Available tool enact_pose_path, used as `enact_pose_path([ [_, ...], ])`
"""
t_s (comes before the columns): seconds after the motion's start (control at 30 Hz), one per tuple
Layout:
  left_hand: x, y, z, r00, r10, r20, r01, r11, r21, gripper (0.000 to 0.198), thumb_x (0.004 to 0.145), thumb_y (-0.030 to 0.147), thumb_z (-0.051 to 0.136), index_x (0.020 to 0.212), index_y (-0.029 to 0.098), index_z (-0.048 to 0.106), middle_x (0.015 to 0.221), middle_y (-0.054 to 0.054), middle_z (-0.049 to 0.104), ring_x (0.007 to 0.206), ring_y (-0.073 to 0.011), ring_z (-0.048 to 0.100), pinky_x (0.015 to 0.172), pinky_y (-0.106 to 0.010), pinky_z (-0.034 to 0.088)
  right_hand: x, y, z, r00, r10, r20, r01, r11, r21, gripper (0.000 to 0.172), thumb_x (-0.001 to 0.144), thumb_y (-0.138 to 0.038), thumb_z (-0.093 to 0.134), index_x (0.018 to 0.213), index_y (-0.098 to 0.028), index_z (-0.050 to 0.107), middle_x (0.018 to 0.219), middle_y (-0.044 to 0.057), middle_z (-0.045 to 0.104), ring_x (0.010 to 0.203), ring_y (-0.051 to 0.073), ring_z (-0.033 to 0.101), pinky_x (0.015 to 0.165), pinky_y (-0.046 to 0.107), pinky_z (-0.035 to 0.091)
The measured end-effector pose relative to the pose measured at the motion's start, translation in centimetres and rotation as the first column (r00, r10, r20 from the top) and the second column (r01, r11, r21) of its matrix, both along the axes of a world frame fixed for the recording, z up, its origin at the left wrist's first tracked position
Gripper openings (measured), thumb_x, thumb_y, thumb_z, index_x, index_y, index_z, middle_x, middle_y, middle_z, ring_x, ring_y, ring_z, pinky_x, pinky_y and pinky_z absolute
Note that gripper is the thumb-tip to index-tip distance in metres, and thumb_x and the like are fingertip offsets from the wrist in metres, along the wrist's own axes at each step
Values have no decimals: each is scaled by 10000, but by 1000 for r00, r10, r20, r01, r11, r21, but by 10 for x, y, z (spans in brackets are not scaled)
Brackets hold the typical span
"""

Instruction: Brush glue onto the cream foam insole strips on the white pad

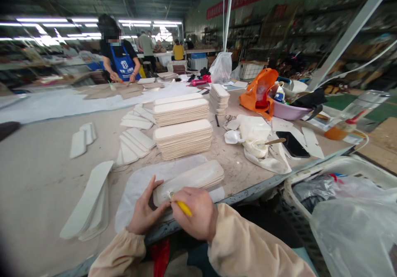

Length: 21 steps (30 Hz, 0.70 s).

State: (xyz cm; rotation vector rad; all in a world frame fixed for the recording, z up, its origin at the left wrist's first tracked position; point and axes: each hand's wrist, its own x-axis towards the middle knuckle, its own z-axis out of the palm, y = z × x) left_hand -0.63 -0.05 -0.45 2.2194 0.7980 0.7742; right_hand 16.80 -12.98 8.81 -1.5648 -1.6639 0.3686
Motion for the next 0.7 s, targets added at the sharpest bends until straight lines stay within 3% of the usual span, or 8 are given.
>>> enact_pose_path([
  [0.03,0,0,1,1000,2,-5,-2,1000,-9,915,741,392,688,1464,226,152,1282,-123,558,1196,-270,530,1020,-469,419,4,3,1,983,-55,-178,52,998,-24,185,889,-278,469,848,-198,630,783,32,639,723,147,586,671,259,452],
  [0.1,0,-1,3,1000,4,-14,-4,1000,-27,920,730,407,694,1459,214,167,1291,-122,547,1206,-271,518,1030,-460,409,14,11,-1,868,-195,-457,161,980,-113,215,880,-370,502,840,-193,616,695,8,610,614,133,557,573,249,439],
  [0.2,0,-1,4,1000,-7,-6,6,999,-49,937,715,418,705,1456,208,170,1291,-115,542,1201,-260,517,1033,-439,406,20,27,-13,704,-308,-640,185,950,-253,280,828,-465,560,827,-186,589,586,-30,546,485,109,480,472,241,388],
  [0.27,0,-2,3,1000,-17,13,18,998,-64,964,711,415,710,1461,203,142,1280,-112,546,1182,-250,528,1022,-424,417,15,35,-22,678,-300,-671,126,947,-296,300,810,-484,570,833,-185,587,584,-34,554,477,106,487,476,239,396],
  [0.37,0,-2,3,999,-17,28,20,997,-76,963,711,409,710,1460,192,145,1289,-114,538,1183,-247,525,1023,-415,415,10,41,-29,725,-263,-636,68,947,-314,297,814,-474,546,848,-185,603,575,-30,564,471,112,501,472,239,396],
  [0.5,0,-2,5,1000,-5,0,5,998,-64,928,715,416,703,1451,195,184,1286,-104,545,1194,-252,517,1045,-430,391,25,39,-23,820,-333,-465,218,934,-285,258,814,-426,530,825,-187,626,513,-32,535,484,127,501,493,246,393],
  [0.6,-1,-2,6,1000,2,-15,-2,999,-49,918,720,415,698,1452,203,187,1286,-96,550,1200,-254,514,1050,-429,387,33,34,-19,789,-395,-470,294,915,-277,264,802,-433,545,832,-183,623,528,-26,546,472,124,495,474,245,384],
  [0.7,-1,-2,4,1000,-6,-19,5,999,-43,913,730,401,693,1457,207,175,1290,-99,548,1198,-252,518,1042,-427,399,24,30,-22,744,-327,-583,201,941,-271,268,818,-438,530,876,-188,609,562,-28,561,472,116,502,468,236,392],
])
